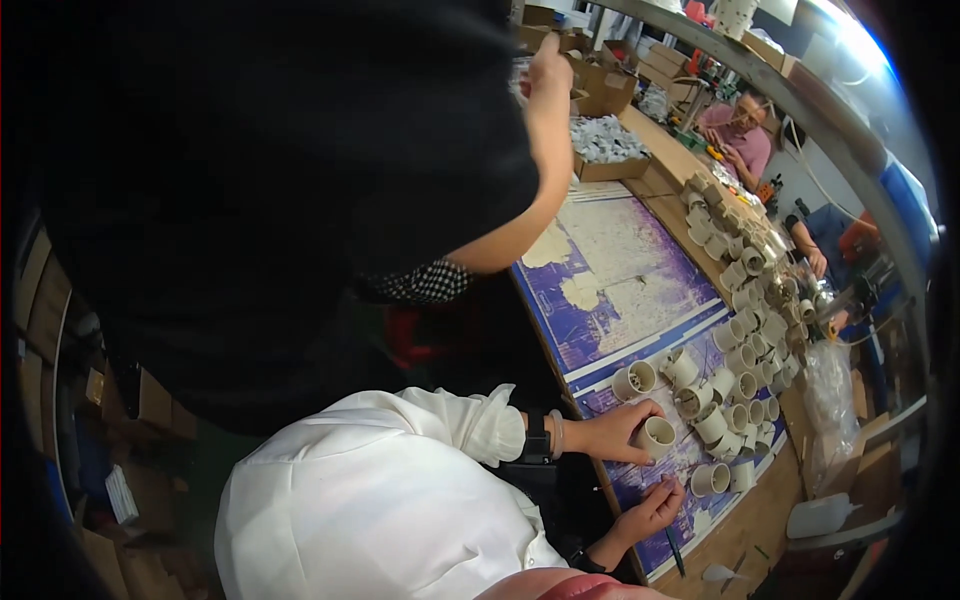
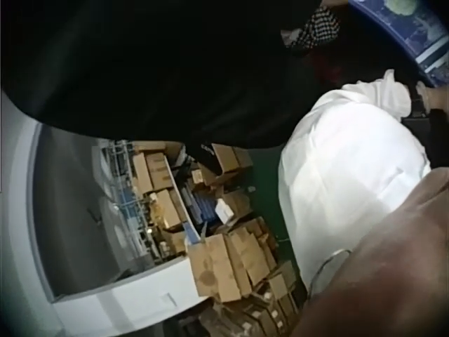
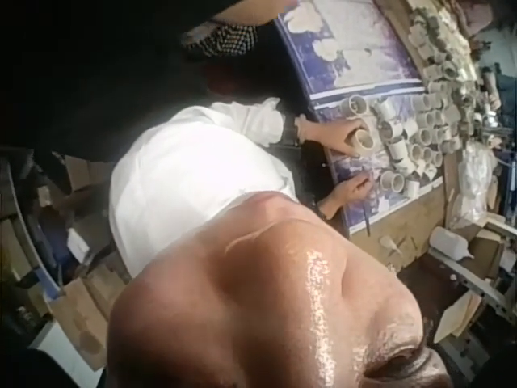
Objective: The person assembles a fan component by inserting a motor into a plastic housing, threading wires through a side opening, and applying adhesive from a squeeze bottle. They use tweezers to adjust the internal parts before setting the unit down and reaching for more housings.
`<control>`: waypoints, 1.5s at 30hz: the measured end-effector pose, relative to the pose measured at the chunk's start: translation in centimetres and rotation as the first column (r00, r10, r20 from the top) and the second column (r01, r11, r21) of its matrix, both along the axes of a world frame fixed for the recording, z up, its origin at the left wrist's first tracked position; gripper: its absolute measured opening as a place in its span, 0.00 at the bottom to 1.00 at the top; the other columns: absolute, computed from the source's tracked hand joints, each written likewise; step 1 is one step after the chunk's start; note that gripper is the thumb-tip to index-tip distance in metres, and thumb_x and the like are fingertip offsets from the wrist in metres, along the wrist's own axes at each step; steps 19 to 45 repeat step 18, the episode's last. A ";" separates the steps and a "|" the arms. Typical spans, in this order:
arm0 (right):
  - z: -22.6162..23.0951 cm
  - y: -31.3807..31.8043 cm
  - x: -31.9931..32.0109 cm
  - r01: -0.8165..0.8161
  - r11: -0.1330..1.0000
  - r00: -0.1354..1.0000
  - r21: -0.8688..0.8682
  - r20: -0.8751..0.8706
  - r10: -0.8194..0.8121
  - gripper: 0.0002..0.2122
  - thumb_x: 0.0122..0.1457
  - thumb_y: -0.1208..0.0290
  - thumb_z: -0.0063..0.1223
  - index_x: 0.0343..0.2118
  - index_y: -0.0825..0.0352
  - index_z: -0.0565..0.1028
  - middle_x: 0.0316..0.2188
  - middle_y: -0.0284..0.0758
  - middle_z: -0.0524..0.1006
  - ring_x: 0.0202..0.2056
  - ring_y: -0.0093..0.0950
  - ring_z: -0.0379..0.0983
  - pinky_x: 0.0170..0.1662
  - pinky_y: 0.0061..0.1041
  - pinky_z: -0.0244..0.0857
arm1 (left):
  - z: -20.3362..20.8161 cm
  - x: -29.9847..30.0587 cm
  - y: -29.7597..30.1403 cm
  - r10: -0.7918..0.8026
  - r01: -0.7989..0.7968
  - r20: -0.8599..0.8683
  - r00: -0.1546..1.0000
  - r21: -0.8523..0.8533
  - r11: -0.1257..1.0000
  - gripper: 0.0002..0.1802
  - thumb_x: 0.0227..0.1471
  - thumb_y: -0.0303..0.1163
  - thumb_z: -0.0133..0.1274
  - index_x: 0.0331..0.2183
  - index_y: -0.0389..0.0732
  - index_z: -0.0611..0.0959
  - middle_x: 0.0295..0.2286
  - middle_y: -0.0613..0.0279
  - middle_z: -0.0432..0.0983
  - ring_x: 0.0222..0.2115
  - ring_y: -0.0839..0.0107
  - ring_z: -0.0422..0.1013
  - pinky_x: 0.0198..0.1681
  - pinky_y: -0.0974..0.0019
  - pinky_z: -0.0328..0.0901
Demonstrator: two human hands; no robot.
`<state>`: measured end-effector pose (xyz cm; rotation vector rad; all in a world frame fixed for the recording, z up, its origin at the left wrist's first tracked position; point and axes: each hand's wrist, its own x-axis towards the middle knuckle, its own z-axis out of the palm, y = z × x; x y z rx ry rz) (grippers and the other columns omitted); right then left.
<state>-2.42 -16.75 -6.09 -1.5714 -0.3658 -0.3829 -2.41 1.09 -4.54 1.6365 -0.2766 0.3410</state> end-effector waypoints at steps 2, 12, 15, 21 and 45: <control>0.0 0.2 0.1 -0.007 1.000 1.000 0.020 -0.007 0.007 0.08 0.67 0.70 0.42 0.34 0.69 0.71 0.20 0.23 0.61 0.22 0.13 0.53 0.24 0.14 0.45 | -0.1 0.1 -0.2 -0.031 0.031 -0.018 0.999 -0.013 0.999 0.37 0.40 0.34 0.66 0.49 0.38 0.65 0.40 0.58 0.71 0.38 0.72 0.68 0.40 0.68 0.65; 0.4 0.4 0.0 -0.069 0.997 0.997 0.018 -0.035 0.070 0.07 0.65 0.72 0.45 0.34 0.70 0.71 0.23 0.27 0.66 0.23 0.15 0.58 0.26 0.15 0.53 | -0.6 0.4 0.7 -0.126 0.091 -0.132 0.983 -0.243 0.966 0.37 0.42 0.28 0.66 0.51 0.38 0.64 0.44 0.61 0.67 0.44 0.76 0.67 0.45 0.69 0.67; 0.5 0.3 -0.3 -0.090 0.996 0.996 0.003 -0.019 0.090 0.07 0.65 0.71 0.46 0.34 0.70 0.72 0.22 0.28 0.67 0.23 0.15 0.59 0.27 0.15 0.53 | -0.8 0.4 1.0 -0.142 0.105 -0.153 0.978 -0.224 0.969 0.37 0.44 0.28 0.66 0.52 0.38 0.63 0.45 0.62 0.65 0.45 0.76 0.66 0.47 0.69 0.67; 0.2 0.0 -0.6 -0.103 0.995 0.994 -0.012 -0.029 0.103 0.07 0.65 0.71 0.46 0.35 0.70 0.71 0.23 0.29 0.67 0.23 0.15 0.58 0.26 0.15 0.54 | -1.0 0.3 0.8 -0.145 0.107 -0.160 0.976 -0.226 0.968 0.37 0.43 0.28 0.66 0.52 0.39 0.63 0.45 0.61 0.66 0.46 0.76 0.66 0.48 0.68 0.66; 0.2 0.0 -0.6 -0.103 0.995 0.994 -0.012 -0.029 0.103 0.07 0.65 0.71 0.46 0.35 0.70 0.71 0.23 0.29 0.67 0.23 0.15 0.58 0.26 0.15 0.54 | -1.0 0.3 0.8 -0.145 0.107 -0.160 0.976 -0.226 0.968 0.37 0.43 0.28 0.66 0.52 0.39 0.63 0.45 0.61 0.66 0.46 0.76 0.66 0.48 0.68 0.66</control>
